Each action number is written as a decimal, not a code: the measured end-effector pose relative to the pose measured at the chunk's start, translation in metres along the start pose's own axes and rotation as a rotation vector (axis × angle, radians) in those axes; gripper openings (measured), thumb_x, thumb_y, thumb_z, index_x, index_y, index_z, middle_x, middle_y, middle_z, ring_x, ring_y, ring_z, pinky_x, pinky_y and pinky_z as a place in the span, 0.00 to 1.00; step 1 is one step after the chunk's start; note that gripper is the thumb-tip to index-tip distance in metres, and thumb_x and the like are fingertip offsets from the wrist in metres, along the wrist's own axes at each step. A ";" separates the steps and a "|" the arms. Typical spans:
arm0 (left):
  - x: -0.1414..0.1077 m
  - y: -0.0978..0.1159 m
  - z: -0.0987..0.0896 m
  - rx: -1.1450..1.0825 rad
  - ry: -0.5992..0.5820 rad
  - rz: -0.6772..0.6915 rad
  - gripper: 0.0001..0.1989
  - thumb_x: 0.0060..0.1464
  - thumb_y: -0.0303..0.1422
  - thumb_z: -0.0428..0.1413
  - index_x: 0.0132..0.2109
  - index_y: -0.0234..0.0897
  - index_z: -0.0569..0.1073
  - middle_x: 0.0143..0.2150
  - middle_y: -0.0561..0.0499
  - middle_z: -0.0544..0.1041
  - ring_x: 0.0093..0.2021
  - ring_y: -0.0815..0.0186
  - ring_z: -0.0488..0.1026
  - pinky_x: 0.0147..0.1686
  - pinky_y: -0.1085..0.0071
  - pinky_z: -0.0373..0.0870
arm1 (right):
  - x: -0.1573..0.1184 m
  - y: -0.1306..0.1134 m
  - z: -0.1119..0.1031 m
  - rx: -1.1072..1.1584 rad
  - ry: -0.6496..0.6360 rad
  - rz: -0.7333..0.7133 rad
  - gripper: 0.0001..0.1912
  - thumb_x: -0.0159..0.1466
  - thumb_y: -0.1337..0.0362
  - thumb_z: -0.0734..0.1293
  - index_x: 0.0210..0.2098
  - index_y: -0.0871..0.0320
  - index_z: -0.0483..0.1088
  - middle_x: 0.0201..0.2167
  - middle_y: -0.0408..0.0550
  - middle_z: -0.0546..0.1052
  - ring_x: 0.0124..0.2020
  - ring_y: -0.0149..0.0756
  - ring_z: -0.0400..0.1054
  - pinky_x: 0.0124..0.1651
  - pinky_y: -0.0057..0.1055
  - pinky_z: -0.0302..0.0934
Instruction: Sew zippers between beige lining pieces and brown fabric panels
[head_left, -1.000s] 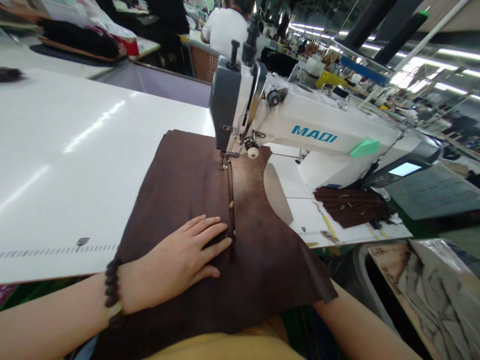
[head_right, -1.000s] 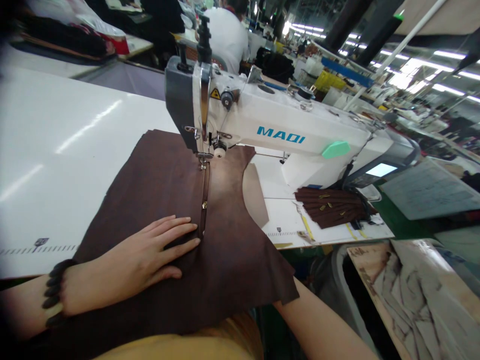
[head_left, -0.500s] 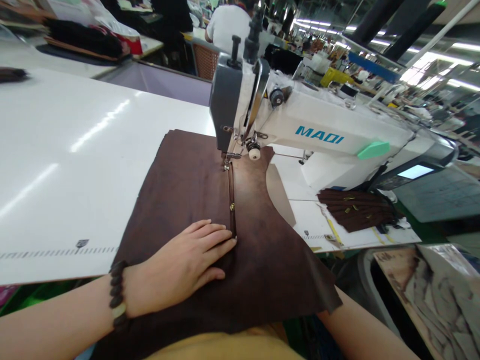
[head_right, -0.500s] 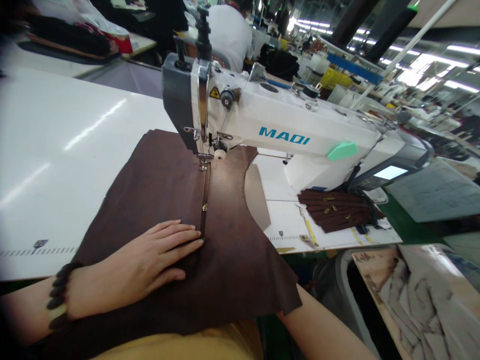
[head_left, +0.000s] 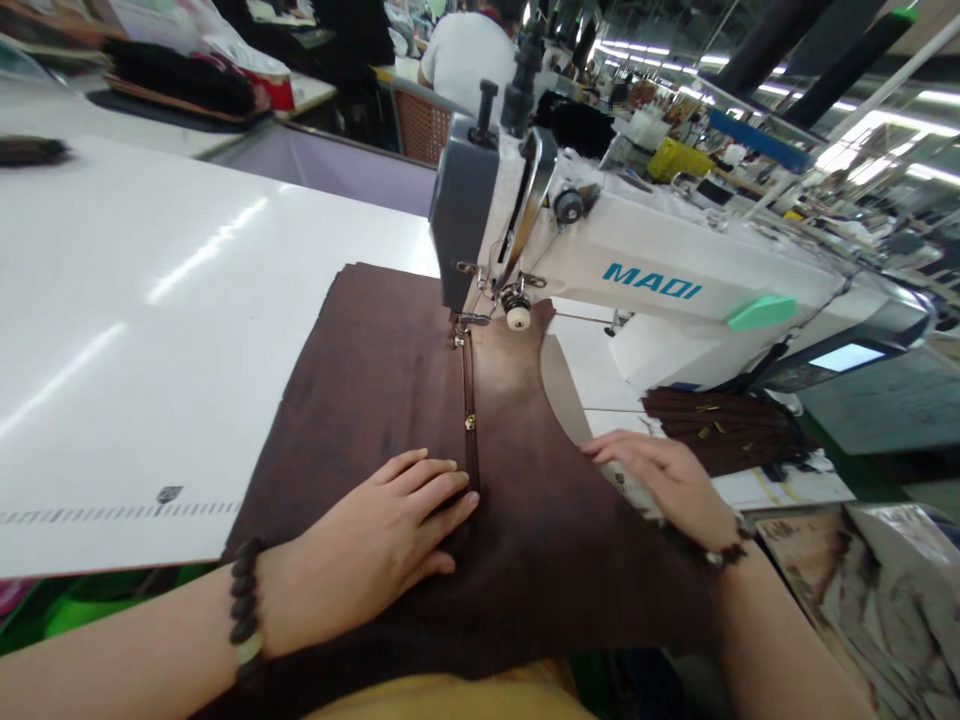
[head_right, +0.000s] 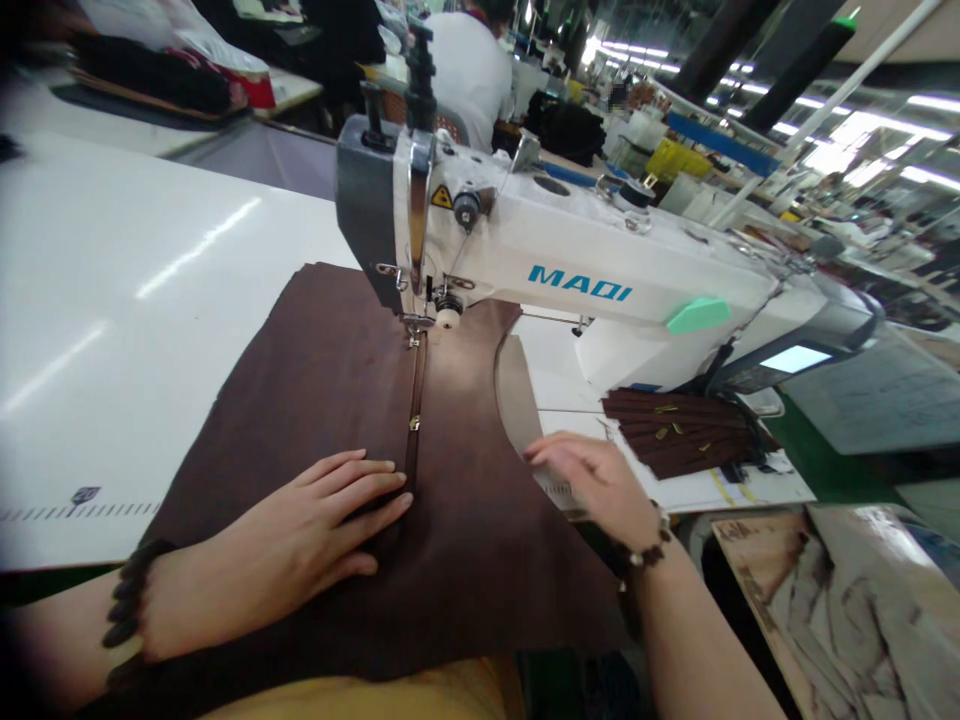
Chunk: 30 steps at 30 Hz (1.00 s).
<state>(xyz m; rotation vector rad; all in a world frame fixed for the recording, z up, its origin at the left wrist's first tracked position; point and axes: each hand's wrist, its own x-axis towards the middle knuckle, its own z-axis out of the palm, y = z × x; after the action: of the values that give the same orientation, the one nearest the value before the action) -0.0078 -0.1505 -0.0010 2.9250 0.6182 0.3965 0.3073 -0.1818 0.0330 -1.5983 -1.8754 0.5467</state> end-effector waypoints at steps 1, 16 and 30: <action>0.000 0.000 0.000 -0.002 0.000 -0.003 0.19 0.60 0.42 0.51 0.54 0.39 0.68 0.51 0.47 0.72 0.52 0.59 0.66 0.54 0.60 0.59 | 0.005 -0.002 -0.003 -0.011 0.062 -0.004 0.18 0.66 0.57 0.58 0.28 0.60 0.71 0.33 0.47 0.76 0.36 0.32 0.71 0.40 0.29 0.65; -0.003 0.003 0.005 0.003 0.055 -0.045 0.18 0.58 0.43 0.52 0.53 0.40 0.69 0.51 0.48 0.72 0.53 0.60 0.66 0.57 0.61 0.57 | 0.090 -0.048 0.098 -0.458 -0.277 -0.324 0.23 0.67 0.64 0.55 0.61 0.63 0.54 0.63 0.53 0.54 0.64 0.39 0.46 0.64 0.45 0.46; -0.004 0.006 -0.001 0.214 0.103 0.033 0.18 0.62 0.39 0.46 0.51 0.33 0.71 0.51 0.43 0.73 0.51 0.58 0.70 0.52 0.64 0.67 | 0.089 -0.050 0.104 -0.499 -0.301 -0.231 0.23 0.67 0.63 0.53 0.61 0.62 0.54 0.63 0.51 0.54 0.65 0.37 0.45 0.65 0.46 0.43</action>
<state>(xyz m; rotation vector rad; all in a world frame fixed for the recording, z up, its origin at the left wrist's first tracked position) -0.0092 -0.1578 -0.0003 3.1374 0.6652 0.5180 0.1920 -0.0961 0.0059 -1.6274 -2.5358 0.2347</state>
